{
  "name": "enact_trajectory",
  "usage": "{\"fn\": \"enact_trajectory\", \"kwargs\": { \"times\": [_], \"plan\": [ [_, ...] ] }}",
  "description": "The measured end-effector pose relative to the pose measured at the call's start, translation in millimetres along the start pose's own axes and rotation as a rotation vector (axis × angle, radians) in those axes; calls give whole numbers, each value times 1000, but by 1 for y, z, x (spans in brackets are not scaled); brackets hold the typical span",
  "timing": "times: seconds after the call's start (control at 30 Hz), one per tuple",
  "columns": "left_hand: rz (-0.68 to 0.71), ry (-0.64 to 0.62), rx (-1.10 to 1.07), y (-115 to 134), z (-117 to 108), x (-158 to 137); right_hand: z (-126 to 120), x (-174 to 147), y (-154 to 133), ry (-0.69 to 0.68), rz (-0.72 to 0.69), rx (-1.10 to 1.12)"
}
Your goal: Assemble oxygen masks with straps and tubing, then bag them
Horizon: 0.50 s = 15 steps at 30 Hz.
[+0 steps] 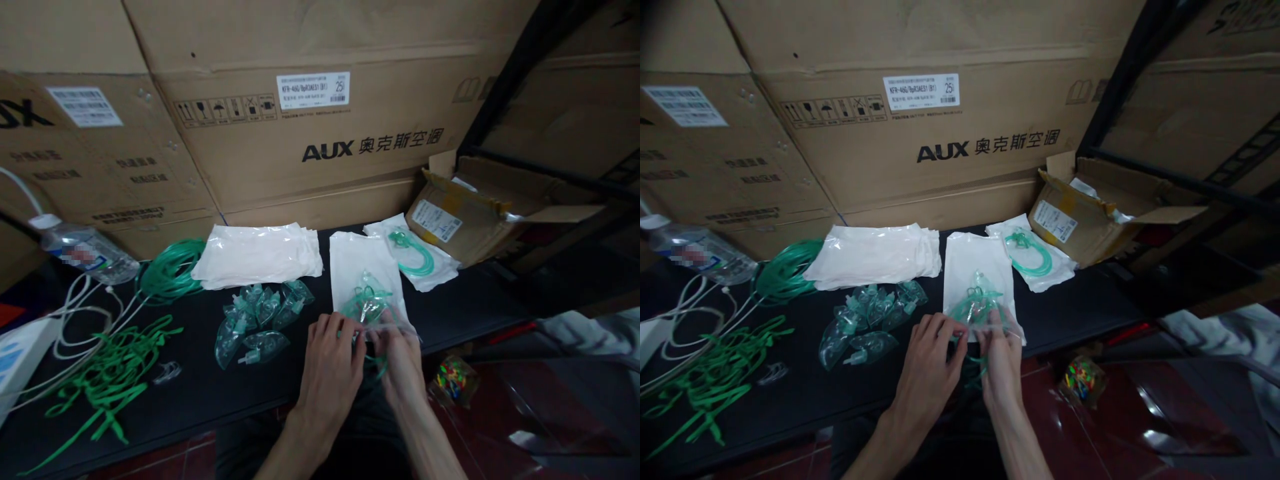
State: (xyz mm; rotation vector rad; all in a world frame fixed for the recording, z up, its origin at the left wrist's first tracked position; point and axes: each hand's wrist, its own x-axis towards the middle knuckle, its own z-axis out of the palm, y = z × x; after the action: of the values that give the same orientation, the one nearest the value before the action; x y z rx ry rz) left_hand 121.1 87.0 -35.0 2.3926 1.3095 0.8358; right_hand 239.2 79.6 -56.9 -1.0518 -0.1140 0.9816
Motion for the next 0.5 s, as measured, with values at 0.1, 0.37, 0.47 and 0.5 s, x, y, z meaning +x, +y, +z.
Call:
{"fn": "enact_trajectory", "kwargs": {
  "times": [0.1, 0.37, 0.47, 0.5],
  "plan": [
    [51, 45, -8, -1, 6, 0, 8, 4, -2, -57, 69, -30],
    [-46, 86, 107, -4, 26, 15, -13, -19, -34, -156, 206, -271],
    [-39, 60, 145, -3, 28, 18, -34, -27, -41, -27, 130, -435],
    [-39, 52, 158, -3, 28, 19, -41, -30, -42, 24, 94, -487]
  ]
}}
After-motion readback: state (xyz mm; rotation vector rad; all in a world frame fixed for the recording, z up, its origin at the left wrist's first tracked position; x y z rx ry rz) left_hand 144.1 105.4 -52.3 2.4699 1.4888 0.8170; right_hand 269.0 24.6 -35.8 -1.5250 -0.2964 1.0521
